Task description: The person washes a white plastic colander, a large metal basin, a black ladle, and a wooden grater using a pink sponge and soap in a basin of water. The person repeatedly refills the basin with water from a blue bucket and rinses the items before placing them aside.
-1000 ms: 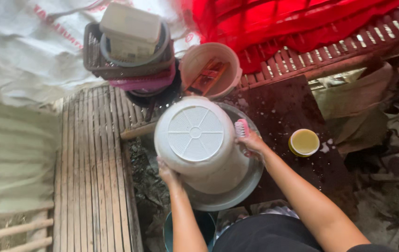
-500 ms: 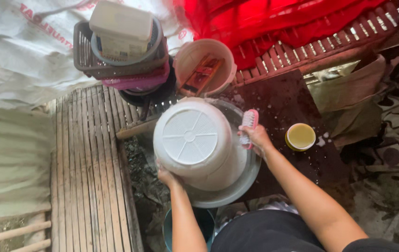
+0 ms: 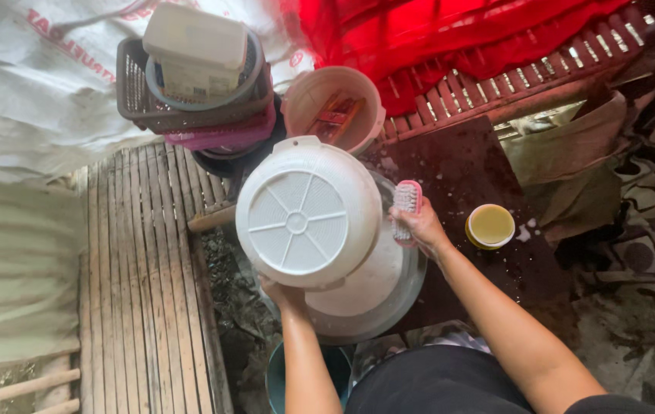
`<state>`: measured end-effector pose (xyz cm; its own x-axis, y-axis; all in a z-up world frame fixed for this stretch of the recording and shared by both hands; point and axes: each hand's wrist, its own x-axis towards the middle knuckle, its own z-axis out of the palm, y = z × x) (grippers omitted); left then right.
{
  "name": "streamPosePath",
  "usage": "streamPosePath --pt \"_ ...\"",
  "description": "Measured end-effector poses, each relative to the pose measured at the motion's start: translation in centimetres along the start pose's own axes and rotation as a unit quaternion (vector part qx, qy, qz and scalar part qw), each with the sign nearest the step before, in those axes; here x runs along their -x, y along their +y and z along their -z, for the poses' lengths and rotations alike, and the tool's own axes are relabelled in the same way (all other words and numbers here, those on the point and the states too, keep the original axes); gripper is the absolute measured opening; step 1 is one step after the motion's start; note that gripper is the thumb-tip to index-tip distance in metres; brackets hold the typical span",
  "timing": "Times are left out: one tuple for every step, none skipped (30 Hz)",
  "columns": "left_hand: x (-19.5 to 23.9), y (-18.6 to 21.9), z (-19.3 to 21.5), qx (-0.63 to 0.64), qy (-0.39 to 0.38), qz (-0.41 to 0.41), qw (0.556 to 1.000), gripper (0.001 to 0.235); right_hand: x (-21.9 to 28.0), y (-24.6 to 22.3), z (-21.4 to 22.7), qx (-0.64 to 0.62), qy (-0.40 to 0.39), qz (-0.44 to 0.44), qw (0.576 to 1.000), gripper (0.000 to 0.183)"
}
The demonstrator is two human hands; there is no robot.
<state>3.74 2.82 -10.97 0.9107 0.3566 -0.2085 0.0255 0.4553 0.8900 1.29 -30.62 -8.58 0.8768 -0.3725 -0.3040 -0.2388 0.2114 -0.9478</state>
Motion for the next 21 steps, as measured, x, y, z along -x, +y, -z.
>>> streamPosePath --pt "-0.4 -0.7 0.4 -0.008 0.022 0.006 1.0 0.057 0.3 -0.1 -0.1 0.095 0.02 0.019 0.995 0.05" --pt "-0.7 -1.1 0.6 -0.016 0.042 0.013 0.999 0.058 0.5 -0.5 -0.1 0.189 0.041 0.039 0.98 0.052" --pt "-0.8 -1.4 0.5 0.001 0.067 0.04 0.997 0.059 0.5 -1.1 -0.1 0.226 0.048 0.053 0.971 0.051" --pt "-1.0 -1.3 0.3 0.016 0.094 0.066 0.993 0.06 0.6 -1.6 -0.2 0.262 0.054 0.067 0.961 0.05" --pt "-1.0 -1.0 -0.1 0.032 0.12 0.092 0.988 0.061 0.6 -2.1 -0.4 0.297 0.059 0.081 0.95 0.049" --pt "-0.9 -0.5 -0.5 0.031 0.121 0.099 0.987 0.062 0.3 -2.5 -0.6 0.267 0.053 0.076 0.959 0.052" --pt "-0.5 0.1 -0.6 0.029 0.121 0.106 0.987 0.063 -0.1 -2.9 -0.8 0.236 0.047 0.072 0.968 0.056" --pt "0.0 0.5 -0.6 0.027 0.123 0.114 0.985 0.065 -0.2 -3.1 -0.8 0.207 0.039 0.065 0.975 0.059" --pt "-0.1 0.5 -0.8 0.024 0.12 0.122 0.985 0.066 -0.8 -3.5 -0.5 0.304 0.047 0.065 0.949 0.059" --pt "-0.3 0.6 -0.4 0.016 0.119 0.13 0.984 0.067 -1.1 -3.6 -0.3 0.397 0.051 0.061 0.915 0.06" --pt "-0.6 0.4 0.2 0.009 0.119 0.138 0.983 0.068 -1.1 -3.4 -0.3 0.485 0.053 0.056 0.871 0.06" --pt "-1.3 0.1 0.3 0.007 0.114 0.133 0.985 0.069 -1.4 -3.5 -0.6 0.428 0.063 0.081 0.898 0.061" --pt "-1.6 -0.3 0.8 0.004 0.109 0.128 0.986 0.071 -1.3 -3.5 -0.9 0.368 0.071 0.105 0.921 0.061" --pt "-1.2 -0.9 1.5 -0.001 0.108 0.129 0.986 0.072 -0.7 -3.4 -0.7 0.311 0.078 0.121 0.939 0.062" --pt "-1.3 -1.5 1.8 0.001 0.117 0.135 0.984 0.071 -0.4 -3.4 -0.5 0.35 0.071 0.108 0.928 0.063" --pt "-1.7 -1.9 2.0 0.005 0.127 0.139 0.982 0.07 -0.5 -3.4 -0.5 0.387 0.063 0.097 0.915 0.065" --pt "-1.9 -2.2 2.2 0.009 0.137 0.143 0.98 0.069 -0.6 -3.2 -0.5 0.423 0.054 0.086 0.9 0.066" --pt "-2.4 -2.4 2.0 0.013 0.133 0.152 0.979 0.069 -1.2 -3.1 -0.5 0.419 0.07 0.082 0.901 0.069" --pt "-2.7 -2.5 2.0 0.017 0.129 0.161 0.978 0.069 -1.9 -2.6 -0.5 0.415 0.085 0.079 0.902 0.072" --pt "-2.0 -2.7 2.8 0.016 0.129 0.176 0.976 0.069 -1.7 -1.3 0.0 0.413 0.099 0.066 0.903 0.075" --pt "-1.8 -2.9 3.2 0.032 0.125 0.18 0.975 0.07 -2.1 0.0 0.6 0.349 0.104 0.065 0.929 0.068"
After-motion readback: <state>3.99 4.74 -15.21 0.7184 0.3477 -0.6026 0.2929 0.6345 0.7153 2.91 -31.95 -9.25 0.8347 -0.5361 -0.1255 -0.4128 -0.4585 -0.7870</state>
